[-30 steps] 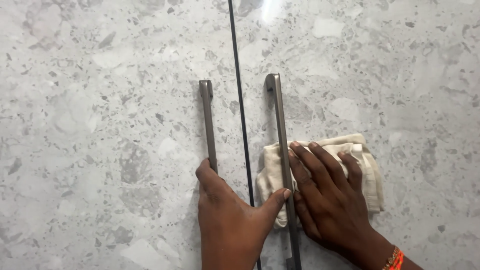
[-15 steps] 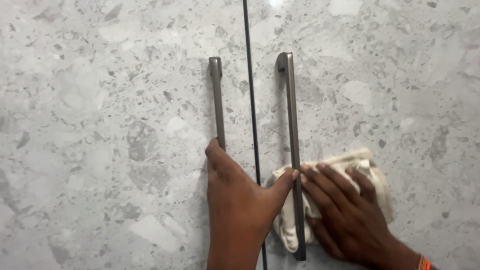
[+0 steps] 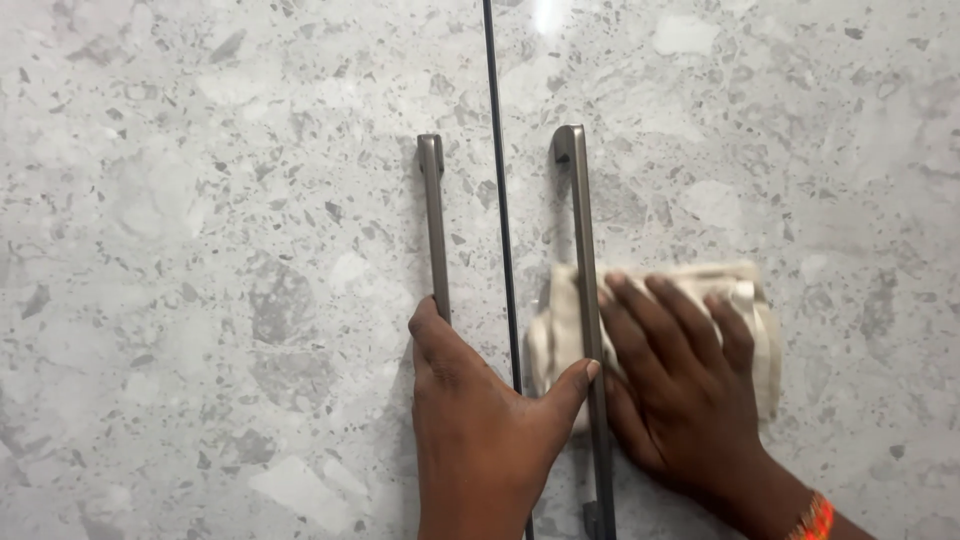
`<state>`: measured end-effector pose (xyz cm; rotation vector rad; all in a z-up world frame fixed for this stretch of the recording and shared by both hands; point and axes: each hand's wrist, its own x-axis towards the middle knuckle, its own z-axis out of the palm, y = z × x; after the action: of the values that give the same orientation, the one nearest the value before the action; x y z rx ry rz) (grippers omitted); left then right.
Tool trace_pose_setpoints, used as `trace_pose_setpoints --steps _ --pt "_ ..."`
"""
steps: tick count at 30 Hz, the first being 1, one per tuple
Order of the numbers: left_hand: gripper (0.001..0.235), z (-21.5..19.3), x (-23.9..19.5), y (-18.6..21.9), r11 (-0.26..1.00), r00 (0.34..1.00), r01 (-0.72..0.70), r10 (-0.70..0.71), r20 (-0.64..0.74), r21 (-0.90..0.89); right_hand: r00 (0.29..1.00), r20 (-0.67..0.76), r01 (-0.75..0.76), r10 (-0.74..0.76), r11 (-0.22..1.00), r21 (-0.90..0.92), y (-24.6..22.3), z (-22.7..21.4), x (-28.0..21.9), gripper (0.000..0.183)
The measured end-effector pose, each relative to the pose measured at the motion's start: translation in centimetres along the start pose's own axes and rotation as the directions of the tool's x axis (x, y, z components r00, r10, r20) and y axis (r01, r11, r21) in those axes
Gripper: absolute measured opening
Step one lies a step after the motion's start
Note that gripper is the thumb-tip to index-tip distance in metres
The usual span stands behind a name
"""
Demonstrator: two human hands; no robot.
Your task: Wiping down the surface and long handles of a marble-textured cupboard using a white cloth.
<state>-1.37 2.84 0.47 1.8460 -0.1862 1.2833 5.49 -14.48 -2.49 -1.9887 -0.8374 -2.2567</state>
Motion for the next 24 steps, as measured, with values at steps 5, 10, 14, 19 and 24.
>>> trace_pose_setpoints --steps 5,10,14,19,24 --pt "0.130 -0.4 -0.1 0.8 0.999 0.999 0.031 -0.031 0.034 -0.005 0.992 0.083 0.087 -0.091 0.995 0.052 0.2 -0.9 -4.1 0.061" --pt "0.129 -0.3 -0.1 0.3 0.999 0.999 0.037 -0.037 0.033 -0.008 0.988 0.102 0.112 -0.113 0.994 0.022 0.8 -0.7 -1.9 0.064" --pt "0.130 0.0 0.0 -0.3 1.000 1.000 -0.024 0.024 0.006 0.007 0.999 0.036 0.030 -0.028 0.999 -0.038 1.8 0.1 1.9 0.062" --pt "0.132 0.0 0.2 0.3 1.000 1.000 0.015 -0.015 0.018 0.006 0.999 -0.025 -0.044 0.041 0.995 -0.091 1.7 0.6 2.9 0.060" --pt "0.129 0.2 0.0 -0.3 0.999 0.999 -0.021 0.022 -0.033 0.040 0.998 0.002 -0.056 0.056 0.997 -0.047 0.1 0.0 -0.8 0.059"
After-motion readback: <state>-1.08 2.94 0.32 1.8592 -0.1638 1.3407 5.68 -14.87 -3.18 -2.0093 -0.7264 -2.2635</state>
